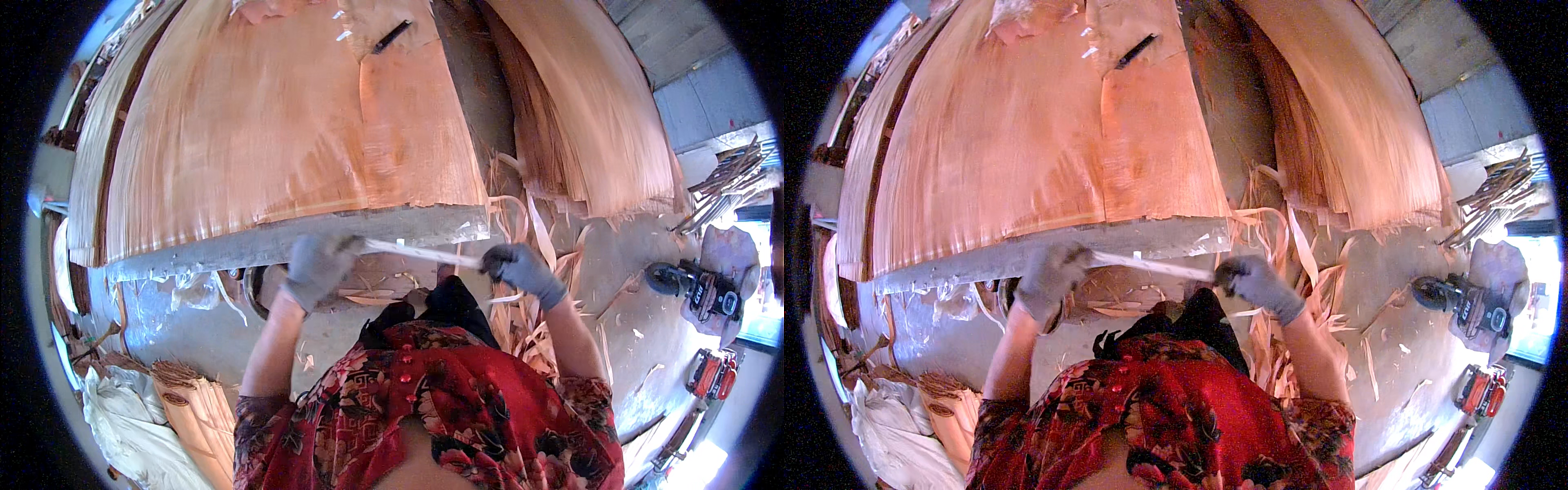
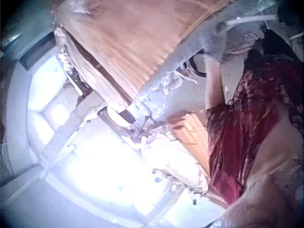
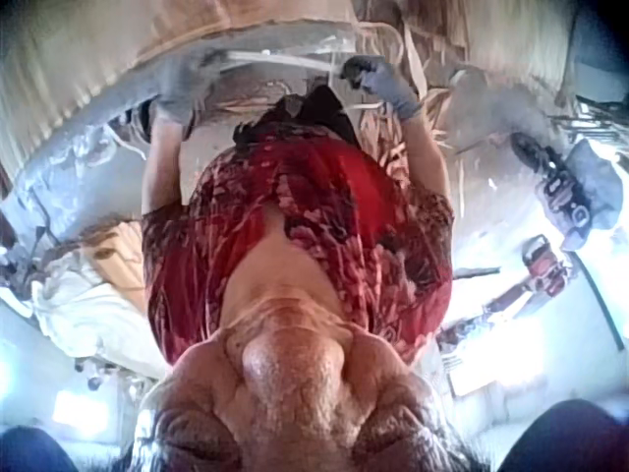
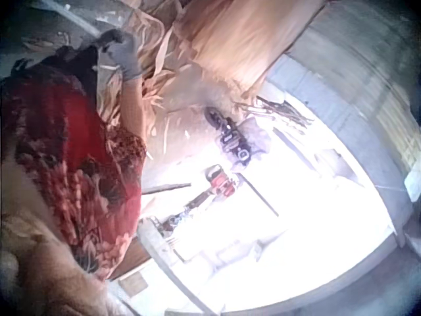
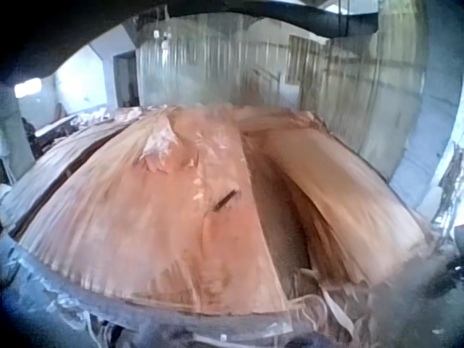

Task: The person applies thin wood veneer sheets to a large curved surface. They smooth the veneer, trim excess material with a utility knife, and secure the sheets with white tape.

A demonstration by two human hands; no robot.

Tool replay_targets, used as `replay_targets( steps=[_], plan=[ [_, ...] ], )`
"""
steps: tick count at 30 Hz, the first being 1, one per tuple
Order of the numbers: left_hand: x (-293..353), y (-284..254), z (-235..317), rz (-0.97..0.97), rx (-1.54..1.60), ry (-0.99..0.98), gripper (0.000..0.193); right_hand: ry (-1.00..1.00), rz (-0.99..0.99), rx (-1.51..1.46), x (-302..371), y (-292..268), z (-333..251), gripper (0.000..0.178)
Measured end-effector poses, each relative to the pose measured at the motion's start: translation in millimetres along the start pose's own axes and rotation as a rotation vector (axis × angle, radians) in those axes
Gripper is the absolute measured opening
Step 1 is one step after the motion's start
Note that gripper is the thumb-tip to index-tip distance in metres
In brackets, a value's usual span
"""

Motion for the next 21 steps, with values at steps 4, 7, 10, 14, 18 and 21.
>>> replay_targets(
  steps=[4, 7, 10, 14, 18, 21],
  plan=[
    [-46.9, -23.7, -37.1, 0.039, -0.188, -0.249, 0.037, -0.077, 0.167, 0.112, -35.7, -64.2, 4.1, 0.017],
    [-69.2, -20.4, -62.8, 0.055, -0.334, -0.313, 0.039, -0.133, 0.211, 0.363, -68.2, -90.2, -14.5, 0.018],
    [-74.1, -5.3, -70.6, 0.028, -0.526, -0.357, 0.039, -0.166, 0.218, 0.504, -98.0, -97.9, -15.6, 0.024],
    [-68.8, 7.4, -74.3, 0.012, -0.665, -0.458, 0.038, -0.104, 0.192, 0.637, -123.0, -96.6, -15.3, 0.028],
    [-76.3, 9.3, -63.1, -0.033, -0.701, -0.549, 0.039, -0.131, 0.165, 0.749, -140.6, -94.9, -4.1, 0.028],
    [-75.6, 9.0, -68.0, -0.068, -0.677, -0.627, 0.039, -0.144, 0.129, 0.76, -150.9, -93.2, 6.6, 0.03]
  ],
)
Point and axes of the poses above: each hand's wrist, its own x-axis away from the middle knuckle, its own y-axis out of the palm, z = x × y, the point moved 6 cm from there along -x, towards the middle knuckle, and after that the axes turned 5 degrees about z, right-handed, at the moved point
